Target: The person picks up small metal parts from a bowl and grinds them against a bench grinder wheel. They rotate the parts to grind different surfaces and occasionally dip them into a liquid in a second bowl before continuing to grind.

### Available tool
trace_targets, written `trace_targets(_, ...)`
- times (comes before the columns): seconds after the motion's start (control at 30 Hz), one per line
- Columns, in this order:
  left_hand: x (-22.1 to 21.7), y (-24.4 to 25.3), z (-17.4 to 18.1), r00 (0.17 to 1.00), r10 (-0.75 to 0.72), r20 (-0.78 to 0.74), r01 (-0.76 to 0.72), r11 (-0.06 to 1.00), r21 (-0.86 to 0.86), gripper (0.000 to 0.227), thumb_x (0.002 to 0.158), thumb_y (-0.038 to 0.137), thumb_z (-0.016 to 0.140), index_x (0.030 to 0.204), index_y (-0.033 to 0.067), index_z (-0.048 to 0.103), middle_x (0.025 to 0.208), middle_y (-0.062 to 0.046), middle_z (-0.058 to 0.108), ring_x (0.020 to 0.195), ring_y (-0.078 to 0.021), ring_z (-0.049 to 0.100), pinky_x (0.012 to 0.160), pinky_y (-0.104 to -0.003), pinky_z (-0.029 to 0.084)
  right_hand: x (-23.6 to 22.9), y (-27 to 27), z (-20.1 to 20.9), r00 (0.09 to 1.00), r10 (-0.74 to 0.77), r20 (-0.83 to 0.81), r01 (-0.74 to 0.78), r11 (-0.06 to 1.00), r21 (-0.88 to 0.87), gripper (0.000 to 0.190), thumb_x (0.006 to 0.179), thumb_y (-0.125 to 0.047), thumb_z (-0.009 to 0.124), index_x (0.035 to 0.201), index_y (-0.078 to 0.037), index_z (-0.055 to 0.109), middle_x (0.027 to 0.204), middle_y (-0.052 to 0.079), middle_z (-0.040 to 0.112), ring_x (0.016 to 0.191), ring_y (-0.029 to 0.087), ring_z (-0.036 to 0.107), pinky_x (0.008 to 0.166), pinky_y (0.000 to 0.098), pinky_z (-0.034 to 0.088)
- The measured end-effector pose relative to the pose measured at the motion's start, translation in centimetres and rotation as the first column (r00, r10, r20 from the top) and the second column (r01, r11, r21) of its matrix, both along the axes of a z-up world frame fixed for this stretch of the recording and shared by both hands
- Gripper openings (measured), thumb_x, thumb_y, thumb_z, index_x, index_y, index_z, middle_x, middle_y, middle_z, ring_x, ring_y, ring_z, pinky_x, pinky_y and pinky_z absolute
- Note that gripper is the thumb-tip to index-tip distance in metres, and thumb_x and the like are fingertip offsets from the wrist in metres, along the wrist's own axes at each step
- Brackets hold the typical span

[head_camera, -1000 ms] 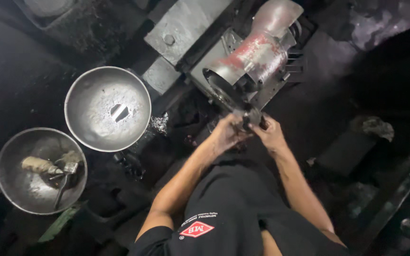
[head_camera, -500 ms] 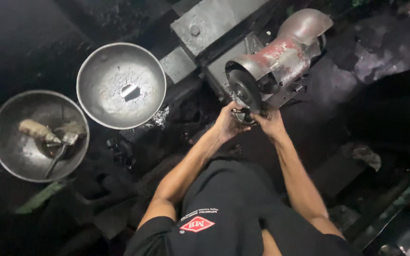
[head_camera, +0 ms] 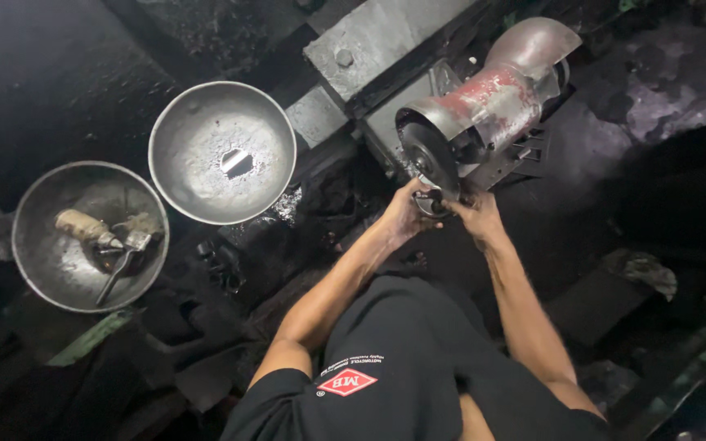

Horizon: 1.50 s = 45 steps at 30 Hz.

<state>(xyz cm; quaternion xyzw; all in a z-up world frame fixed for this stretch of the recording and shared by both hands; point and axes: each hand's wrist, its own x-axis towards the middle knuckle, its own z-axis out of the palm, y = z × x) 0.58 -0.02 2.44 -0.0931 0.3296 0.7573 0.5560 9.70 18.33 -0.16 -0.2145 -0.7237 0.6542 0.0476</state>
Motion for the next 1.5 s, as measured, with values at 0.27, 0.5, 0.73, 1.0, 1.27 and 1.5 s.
trace_targets(0.27,1.3,-1.2,0.6,0.999,-0.042,0.0,0.042,0.999,-0.011,0.05,0.087,0.043,0.057,0.119,0.0053,0.062,0.103,-0.01,0.07,0.092,-0.0245,0.066,0.08,-0.043,0.056,1.5,-0.7,-0.2,0.997,0.07,0.015,-0.07,0.996,-0.053,0.033,0.084,0.0,0.076,0.116,0.005,0.069,0.104,0.01,0.075,0.095,0.015,0.069,0.084,0.0302,0.053)
trace_targets(0.5,0.9,0.4,0.5,0.999,-0.05,-0.005,0.05,0.999,-0.007,0.05,0.088,0.041,0.059,0.12,0.0038,0.061,0.106,-0.013,0.069,0.095,-0.026,0.068,0.081,-0.042,0.057,1.4,1.1,0.4,0.998,0.053,-0.017,-0.053,0.998,0.036,0.04,0.08,0.003,0.075,0.119,0.006,0.067,0.109,0.012,0.075,0.099,0.018,0.069,0.089,0.0315,0.054)
trace_targets(0.73,-0.7,-0.1,-1.6,0.999,0.036,0.01,-0.036,0.999,-0.028,0.051,0.084,0.042,0.061,0.118,0.0037,0.061,0.106,-0.013,0.069,0.095,-0.0275,0.069,0.081,-0.042,0.056,-2.4,0.7,-1.8,0.993,0.109,-0.049,-0.1,0.983,0.155,0.05,0.079,0.004,0.079,0.126,0.007,0.062,0.116,0.014,0.073,0.105,0.022,0.069,0.094,0.0336,0.054)
trace_targets(1.0,1.2,-1.3,-0.1,0.997,-0.059,-0.042,0.059,0.998,0.001,0.051,0.087,0.039,0.058,0.126,0.0062,0.06,0.11,-0.011,0.072,0.097,-0.0251,0.07,0.083,-0.042,0.057,1.4,-0.1,-1.3,0.994,0.065,0.084,-0.062,0.997,-0.034,0.045,0.081,-0.001,0.079,0.123,0.008,0.064,0.11,0.014,0.074,0.101,0.02,0.07,0.088,0.0344,0.056)
trace_targets(1.27,0.5,0.1,0.3,0.998,-0.037,-0.058,0.036,0.999,-0.017,0.044,0.091,0.04,0.06,0.121,0.0076,0.06,0.107,-0.013,0.071,0.093,-0.024,0.069,0.081,-0.042,0.059,0.9,1.6,0.0,0.996,0.088,-0.004,-0.087,0.995,0.04,0.054,0.08,0.001,0.077,0.131,0.006,0.061,0.117,0.012,0.073,0.107,0.019,0.068,0.096,0.0333,0.053)
trace_targets(1.5,-0.5,-0.9,-1.2,0.999,0.003,-0.045,-0.002,1.0,0.031,0.049,0.09,0.042,0.058,0.123,0.0056,0.06,0.108,-0.012,0.07,0.093,-0.0255,0.068,0.08,-0.041,0.059,-1.9,0.3,-0.2,0.992,0.119,0.033,-0.122,0.989,0.09,0.062,0.078,-0.005,0.083,0.133,0.005,0.056,0.118,0.013,0.069,0.105,0.019,0.066,0.091,0.0343,0.054)
